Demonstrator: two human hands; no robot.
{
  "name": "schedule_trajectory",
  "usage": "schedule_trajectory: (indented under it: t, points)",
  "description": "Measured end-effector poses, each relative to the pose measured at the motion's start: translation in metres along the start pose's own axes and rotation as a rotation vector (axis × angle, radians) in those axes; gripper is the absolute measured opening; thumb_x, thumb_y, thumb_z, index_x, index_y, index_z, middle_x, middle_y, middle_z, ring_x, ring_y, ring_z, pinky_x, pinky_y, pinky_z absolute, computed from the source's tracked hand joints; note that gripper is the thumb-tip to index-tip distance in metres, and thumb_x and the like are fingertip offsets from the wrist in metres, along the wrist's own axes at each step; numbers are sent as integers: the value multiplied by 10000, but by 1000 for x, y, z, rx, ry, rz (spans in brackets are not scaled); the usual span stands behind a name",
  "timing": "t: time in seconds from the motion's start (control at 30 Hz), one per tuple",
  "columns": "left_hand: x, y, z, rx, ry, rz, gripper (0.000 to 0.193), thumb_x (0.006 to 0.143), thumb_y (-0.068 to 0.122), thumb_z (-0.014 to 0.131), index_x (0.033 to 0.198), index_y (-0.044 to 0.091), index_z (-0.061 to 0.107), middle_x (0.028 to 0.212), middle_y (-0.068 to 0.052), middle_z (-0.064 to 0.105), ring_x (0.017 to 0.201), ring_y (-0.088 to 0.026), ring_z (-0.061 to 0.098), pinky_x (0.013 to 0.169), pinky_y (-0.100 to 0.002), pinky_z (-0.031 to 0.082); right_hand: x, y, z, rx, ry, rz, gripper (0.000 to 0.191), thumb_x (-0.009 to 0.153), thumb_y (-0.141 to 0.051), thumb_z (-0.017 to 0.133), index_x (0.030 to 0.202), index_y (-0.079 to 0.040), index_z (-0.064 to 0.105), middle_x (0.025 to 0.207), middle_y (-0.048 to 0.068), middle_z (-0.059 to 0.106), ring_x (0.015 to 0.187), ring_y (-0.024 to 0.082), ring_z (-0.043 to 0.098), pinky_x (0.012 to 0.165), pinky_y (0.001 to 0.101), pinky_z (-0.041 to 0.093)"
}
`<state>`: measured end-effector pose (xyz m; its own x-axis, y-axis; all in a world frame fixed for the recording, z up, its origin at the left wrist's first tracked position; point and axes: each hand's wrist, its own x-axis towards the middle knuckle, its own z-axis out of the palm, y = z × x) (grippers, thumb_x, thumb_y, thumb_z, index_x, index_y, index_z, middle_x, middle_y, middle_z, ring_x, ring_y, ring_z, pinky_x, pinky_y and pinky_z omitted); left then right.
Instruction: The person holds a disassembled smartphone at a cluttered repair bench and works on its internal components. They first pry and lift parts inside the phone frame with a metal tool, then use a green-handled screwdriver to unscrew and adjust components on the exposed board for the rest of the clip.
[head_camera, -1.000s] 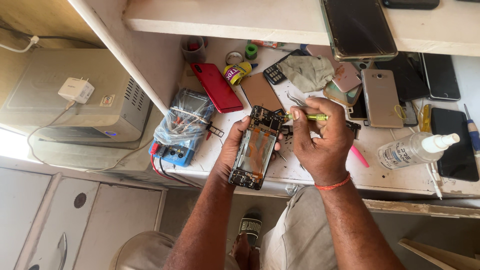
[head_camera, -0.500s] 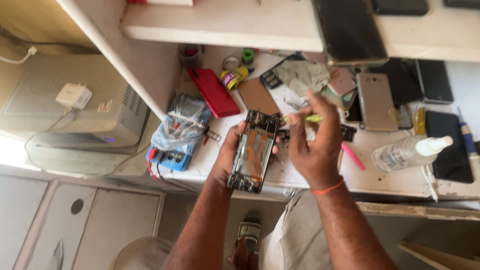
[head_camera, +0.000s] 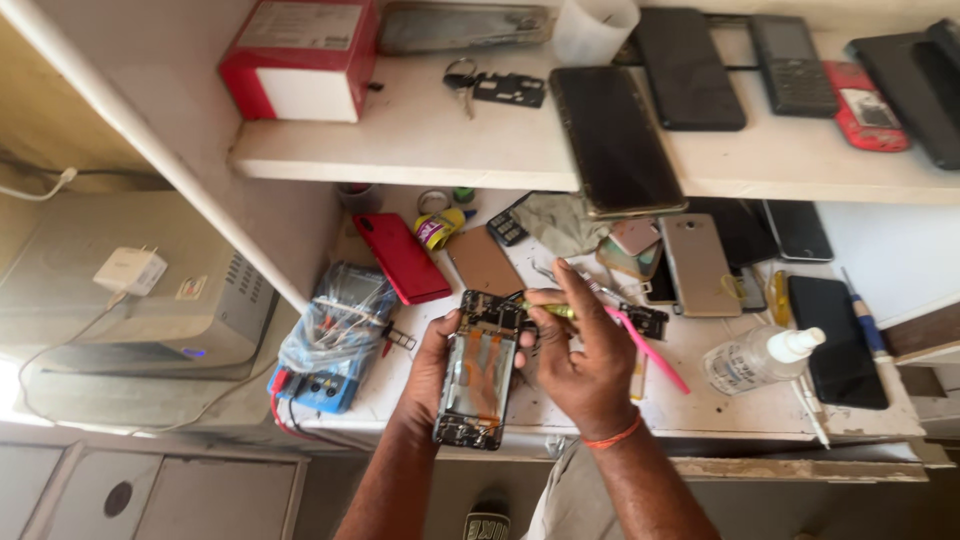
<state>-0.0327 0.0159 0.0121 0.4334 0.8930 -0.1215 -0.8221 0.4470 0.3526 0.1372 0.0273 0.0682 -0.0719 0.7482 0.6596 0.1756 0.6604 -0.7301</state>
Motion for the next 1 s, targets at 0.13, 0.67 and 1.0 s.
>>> schedule_trajectory:
  t: [0.13, 0.67, 1.0]
  points:
    - [2, 1, -3, 29, -33, 26, 628, 882, 482, 698, 1328, 46, 630, 1119, -163, 728, 955, -277, 685, 896, -393, 561, 1, -3, 3, 187, 22, 178, 571, 1025, 7, 542, 1549, -54, 324, 1249, 152, 723, 707, 108, 668, 571, 215, 619]
    - [6, -1, -12, 55, 243, 34, 552, 824, 457, 699, 1233, 88, 658, 1068, -98, 720, 968, -247, 677, 876, -410, 552, -4, -2, 5, 53, 18, 77, 503, 1019, 7, 557, 1504, -54, 438, 1205, 121, 710, 644, 49, 653, 513, 186, 598]
    - [-6, 4, -12, 108, 526, -107, 593, 737, 538, 697, 1116, 82, 721, 931, -109, 756, 812, -254, 690, 771, -389, 572, 6, -14, 5, -109, 38, -173, 434, 1038, 25, 563, 1461, -32, 485, 1115, 149, 678, 926, 222, 689, 789, 320, 581]
